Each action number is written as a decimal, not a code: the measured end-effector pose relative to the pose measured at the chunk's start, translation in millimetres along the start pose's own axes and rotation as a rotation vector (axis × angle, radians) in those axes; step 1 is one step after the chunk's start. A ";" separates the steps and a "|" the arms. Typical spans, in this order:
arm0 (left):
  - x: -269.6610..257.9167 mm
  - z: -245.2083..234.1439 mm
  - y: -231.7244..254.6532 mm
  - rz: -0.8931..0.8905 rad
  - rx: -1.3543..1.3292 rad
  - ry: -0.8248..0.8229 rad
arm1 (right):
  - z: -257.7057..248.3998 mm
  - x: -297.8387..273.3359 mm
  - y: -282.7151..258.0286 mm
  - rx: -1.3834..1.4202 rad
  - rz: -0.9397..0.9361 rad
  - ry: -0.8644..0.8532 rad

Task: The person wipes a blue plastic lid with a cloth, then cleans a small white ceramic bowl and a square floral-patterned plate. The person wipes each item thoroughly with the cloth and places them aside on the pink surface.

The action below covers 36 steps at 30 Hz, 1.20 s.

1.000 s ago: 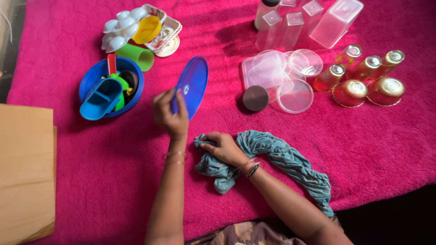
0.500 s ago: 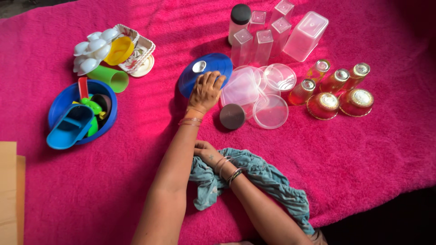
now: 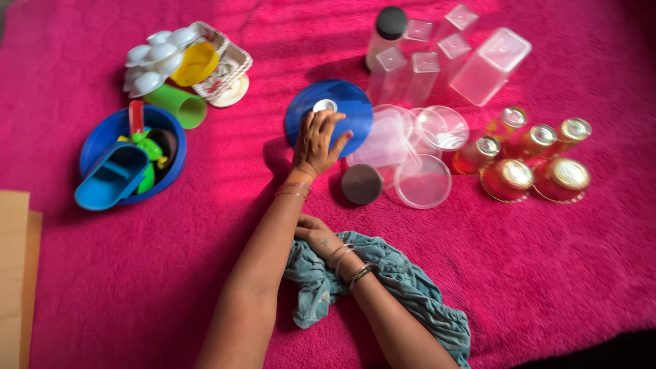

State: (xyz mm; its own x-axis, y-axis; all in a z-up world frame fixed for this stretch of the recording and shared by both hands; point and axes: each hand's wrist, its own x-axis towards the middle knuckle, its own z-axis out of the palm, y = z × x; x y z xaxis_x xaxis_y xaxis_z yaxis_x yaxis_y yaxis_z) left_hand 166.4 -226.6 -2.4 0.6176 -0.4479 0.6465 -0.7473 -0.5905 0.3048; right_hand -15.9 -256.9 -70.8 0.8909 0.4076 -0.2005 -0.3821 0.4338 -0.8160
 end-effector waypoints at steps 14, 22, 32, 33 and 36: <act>-6.3 -74.4 -179.3 -0.330 0.688 -0.037 | 18.1 -12.9 -45.2 0.178 0.194 0.039; 1.1 -55.8 -236.1 -0.354 0.604 -0.132 | 22.8 -12.9 -56.3 0.258 0.242 0.053; -39.8 -69.2 -204.1 -0.070 0.801 -0.254 | 24.7 -16.6 -63.0 0.316 0.250 0.043; -48.5 -77.7 -189.5 -0.016 0.792 -0.227 | 25.5 -15.8 -64.4 0.306 0.249 0.042; -83.6 -101.6 -141.4 0.073 0.698 -0.150 | 26.5 -16.1 -65.1 0.290 0.255 0.051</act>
State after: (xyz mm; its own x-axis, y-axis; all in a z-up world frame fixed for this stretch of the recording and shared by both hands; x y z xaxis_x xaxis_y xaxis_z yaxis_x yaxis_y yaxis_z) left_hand 195.5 -37.5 -28.4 0.6365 -0.5610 0.5294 -0.4878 -0.8244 -0.2872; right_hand -11.9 -270.4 0.0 0.7665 0.4942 -0.4102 -0.6401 0.5355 -0.5508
